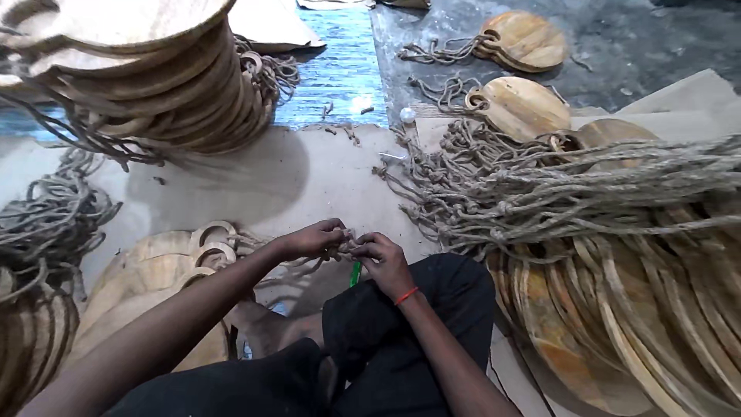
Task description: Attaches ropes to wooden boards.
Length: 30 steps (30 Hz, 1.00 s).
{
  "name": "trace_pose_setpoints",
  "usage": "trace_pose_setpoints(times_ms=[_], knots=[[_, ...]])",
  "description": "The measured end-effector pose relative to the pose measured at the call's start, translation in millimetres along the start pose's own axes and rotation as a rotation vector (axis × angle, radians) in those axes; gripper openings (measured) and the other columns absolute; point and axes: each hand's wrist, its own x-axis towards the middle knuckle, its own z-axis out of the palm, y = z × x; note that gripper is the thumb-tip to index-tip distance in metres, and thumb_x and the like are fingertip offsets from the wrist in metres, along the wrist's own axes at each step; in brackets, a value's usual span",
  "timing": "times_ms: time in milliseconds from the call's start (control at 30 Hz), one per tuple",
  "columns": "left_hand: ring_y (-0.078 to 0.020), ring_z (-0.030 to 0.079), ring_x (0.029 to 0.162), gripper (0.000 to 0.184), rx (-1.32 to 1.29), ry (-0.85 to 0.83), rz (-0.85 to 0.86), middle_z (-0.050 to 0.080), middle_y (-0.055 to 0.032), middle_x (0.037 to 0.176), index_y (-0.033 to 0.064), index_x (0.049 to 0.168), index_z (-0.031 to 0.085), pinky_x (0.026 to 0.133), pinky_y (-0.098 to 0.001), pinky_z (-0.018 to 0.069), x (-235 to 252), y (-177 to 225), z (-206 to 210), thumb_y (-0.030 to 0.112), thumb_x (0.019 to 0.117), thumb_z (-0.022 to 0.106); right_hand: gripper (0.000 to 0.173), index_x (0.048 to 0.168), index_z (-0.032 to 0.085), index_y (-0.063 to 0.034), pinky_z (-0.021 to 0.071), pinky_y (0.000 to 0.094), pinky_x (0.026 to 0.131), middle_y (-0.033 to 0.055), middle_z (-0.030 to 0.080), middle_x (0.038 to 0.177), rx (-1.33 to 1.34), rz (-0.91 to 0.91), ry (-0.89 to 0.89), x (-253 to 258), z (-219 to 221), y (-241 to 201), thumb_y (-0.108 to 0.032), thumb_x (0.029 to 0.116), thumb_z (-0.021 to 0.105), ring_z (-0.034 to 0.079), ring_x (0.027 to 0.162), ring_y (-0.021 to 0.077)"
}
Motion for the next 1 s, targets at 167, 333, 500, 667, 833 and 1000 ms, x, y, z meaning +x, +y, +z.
trace_pose_setpoints(times_ms=[167, 333, 500, 667, 833, 1000], knots=[[-0.0141, 0.066, 0.075, 0.025, 0.04, -0.075, 0.01, 0.066, -0.0092, 0.091, 0.0017, 0.125, 0.053, 0.066, -0.0297, 0.0553, 1.4, -4.8, -0.3, 0.019, 0.1122, 0.039, 0.008, 0.089, 0.08, -0.0049, 0.0614, 0.0339, 0.086, 0.0084, 0.075, 0.106, -0.03, -0.014, -0.022, 3.5, 3.3, -5.6, 0.001, 0.0833, 0.08, 0.072, 0.094, 0.0159], [-0.0187, 0.072, 0.083, 0.022, -0.059, -0.062, 0.004, 0.068, -0.0117, 0.098, 0.0017, 0.128, 0.048, 0.075, -0.0345, 0.0608, -6.9, -8.0, 3.9, 0.013, 0.1102, 0.044, 0.011, 0.093, 0.079, -0.0052, 0.063, 0.0342, 0.084, 0.0093, 0.072, 0.11, 0.01, 0.097, -0.005, -0.8, 9.1, -5.3, 0.002, 0.0839, 0.08, 0.072, 0.091, 0.0163], [-0.0163, 0.07, 0.082, 0.02, -0.062, -0.034, 0.012, 0.069, -0.011, 0.096, 0.0007, 0.126, 0.05, 0.075, -0.0326, 0.0588, -6.1, -9.9, 0.9, 0.012, 0.1101, 0.042, 0.009, 0.097, 0.079, -0.0082, 0.0585, 0.047, 0.09, 0.0085, 0.072, 0.117, -0.227, -0.086, 0.011, -0.9, 6.4, 2.0, -0.008, 0.0872, 0.078, 0.07, 0.102, 0.0257], [-0.0192, 0.071, 0.081, 0.024, -0.029, -0.054, -0.015, 0.068, -0.0113, 0.099, 0.008, 0.133, 0.046, 0.069, -0.0343, 0.0601, -11.1, -10.9, 0.7, 0.017, 0.1117, 0.037, 0.01, 0.098, 0.076, -0.0058, 0.0606, 0.0467, 0.084, 0.0079, 0.075, 0.111, -0.311, -0.063, 0.013, -3.2, 9.4, -4.3, -0.009, 0.0889, 0.075, 0.074, 0.094, 0.0238], [-0.0085, 0.055, 0.056, 0.018, 0.142, -0.129, -0.013, 0.063, -0.0066, 0.086, 0.0058, 0.127, 0.046, 0.051, -0.023, 0.0466, -15.3, -4.3, 4.5, 0.013, 0.1099, 0.044, 0.038, 0.11, 0.068, -0.0017, 0.0449, 0.0545, 0.109, 0.0145, 0.055, 0.148, -0.198, 0.075, -0.129, -7.2, 6.3, -18.3, -0.023, 0.0826, 0.083, 0.058, 0.13, 0.0316], [-0.0133, 0.054, 0.056, 0.025, 0.395, -0.147, 0.061, 0.059, -0.009, 0.079, 0.0022, 0.13, 0.051, 0.052, -0.0291, 0.0463, -15.3, 23.1, 6.7, 0.012, 0.1066, 0.051, 0.101, 0.16, 0.028, -0.0113, 0.0474, 0.0437, 0.111, 0.0088, 0.067, 0.13, 0.049, 0.205, -0.325, 8.7, -6.1, -28.8, -0.022, 0.0796, 0.088, 0.064, 0.121, 0.0197]])
